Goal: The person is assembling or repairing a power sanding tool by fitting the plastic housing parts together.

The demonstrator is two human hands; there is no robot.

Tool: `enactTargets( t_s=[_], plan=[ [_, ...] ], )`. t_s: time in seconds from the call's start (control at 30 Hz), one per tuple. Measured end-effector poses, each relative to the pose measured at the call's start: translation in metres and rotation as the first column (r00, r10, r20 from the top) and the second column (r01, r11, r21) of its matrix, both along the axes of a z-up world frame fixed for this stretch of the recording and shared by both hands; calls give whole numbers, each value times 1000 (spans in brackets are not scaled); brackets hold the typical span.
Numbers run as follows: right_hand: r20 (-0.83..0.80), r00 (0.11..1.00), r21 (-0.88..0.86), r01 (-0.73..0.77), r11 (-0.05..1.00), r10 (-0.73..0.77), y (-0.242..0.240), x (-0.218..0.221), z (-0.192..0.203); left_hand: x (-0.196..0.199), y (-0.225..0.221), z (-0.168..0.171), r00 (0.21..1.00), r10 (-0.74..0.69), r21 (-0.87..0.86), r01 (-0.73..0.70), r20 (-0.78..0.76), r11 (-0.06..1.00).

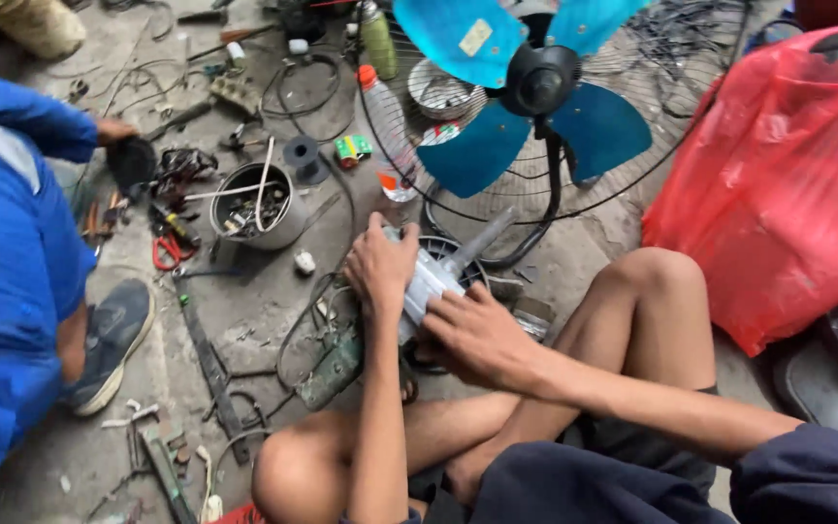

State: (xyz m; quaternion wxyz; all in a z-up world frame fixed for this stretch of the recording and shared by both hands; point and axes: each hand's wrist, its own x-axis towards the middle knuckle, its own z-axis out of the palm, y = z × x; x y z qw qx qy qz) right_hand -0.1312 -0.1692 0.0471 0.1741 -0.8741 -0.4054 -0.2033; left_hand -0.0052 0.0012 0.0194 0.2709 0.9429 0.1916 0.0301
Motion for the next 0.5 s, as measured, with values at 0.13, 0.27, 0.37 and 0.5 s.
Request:
enactTargets(
  t_s=[0.13,0.27,0.37,0.5],
  plan=[
    [68,996,49,58,997,-61,-3,11,-12,-13,-3,-2,999,-24,-39,23,-28,999],
    [2,999,117,-39,992,39,-3,0,-25,-6,-1,2,999,-31,-68,29,-25,997],
    [57,998,170,27,985,-37,-3,32,-10,-1,-4,3,999,-24,-65,22,-27,998],
    [13,999,164,34,986,-36,1,5,-23,-4,1,3,999,-34,-46,33,-20,998]
  ],
)
